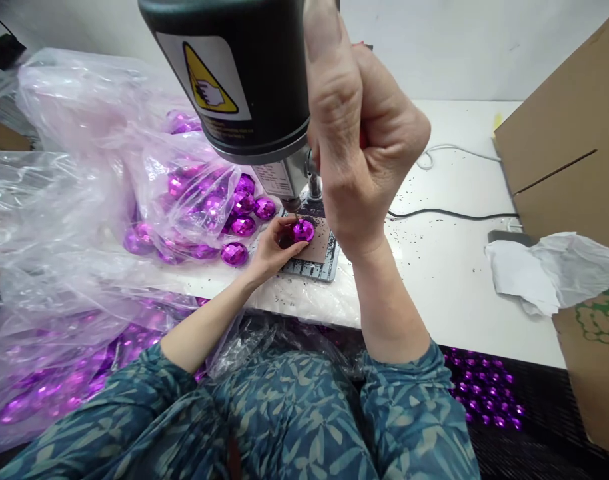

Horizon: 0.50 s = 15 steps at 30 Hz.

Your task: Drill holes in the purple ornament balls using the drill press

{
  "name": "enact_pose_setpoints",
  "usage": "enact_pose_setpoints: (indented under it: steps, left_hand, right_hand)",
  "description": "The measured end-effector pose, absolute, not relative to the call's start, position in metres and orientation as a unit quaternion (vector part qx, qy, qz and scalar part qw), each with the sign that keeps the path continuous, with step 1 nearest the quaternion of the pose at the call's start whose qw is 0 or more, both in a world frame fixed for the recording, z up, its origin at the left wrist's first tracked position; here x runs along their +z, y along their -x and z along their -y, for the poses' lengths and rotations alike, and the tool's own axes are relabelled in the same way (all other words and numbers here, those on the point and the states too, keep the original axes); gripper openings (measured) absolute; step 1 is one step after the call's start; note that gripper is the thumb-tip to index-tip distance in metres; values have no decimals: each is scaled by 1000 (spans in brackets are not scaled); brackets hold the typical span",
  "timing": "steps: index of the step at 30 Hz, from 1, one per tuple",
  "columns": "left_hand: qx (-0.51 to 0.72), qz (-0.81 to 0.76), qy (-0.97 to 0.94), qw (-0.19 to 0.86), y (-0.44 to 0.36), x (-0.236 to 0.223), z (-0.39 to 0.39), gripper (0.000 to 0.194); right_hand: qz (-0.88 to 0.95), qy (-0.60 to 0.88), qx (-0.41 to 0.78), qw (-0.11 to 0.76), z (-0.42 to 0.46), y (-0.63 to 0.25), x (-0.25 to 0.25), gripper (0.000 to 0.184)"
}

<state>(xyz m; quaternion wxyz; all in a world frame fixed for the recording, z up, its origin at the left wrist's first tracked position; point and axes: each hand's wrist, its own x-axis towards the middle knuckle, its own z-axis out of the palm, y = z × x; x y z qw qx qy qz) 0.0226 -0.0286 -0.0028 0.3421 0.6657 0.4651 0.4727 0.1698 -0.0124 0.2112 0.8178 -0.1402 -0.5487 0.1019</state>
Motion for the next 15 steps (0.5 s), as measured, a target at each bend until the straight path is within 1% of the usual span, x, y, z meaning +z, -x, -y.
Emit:
enact_pose_setpoints:
  steps: [2,4,6,8,11,13,15]
  left_hand:
    - [480,-460,-657,354,-22,-4,28,55]
    - [489,-453,-652,361,-22,-4,28,56]
    - [493,-449,-649,366,-22,-4,28,58]
    - [494,-450,-646,369,-22,-3,28,59]
    - [494,-453,-645,367,-22,-2,28,59]
    - [492,-456,-648,362,-21,-1,28,59]
    - [489,-458,-649,361,-21,0,29,59]
  right_hand:
    - [557,190,92,803,20,-170,206,45]
    - [562,252,77,785,25,-171,197,50]
    - [562,271,58,779,28,-171,187,57]
    - [558,252,34,790,27,-170,178,60]
    - [551,179,-6,815,24,-168,171,62]
    - [556,135,-11,820,22,-168,169,62]
    - [557,124,-13,821,19,-169,167,63]
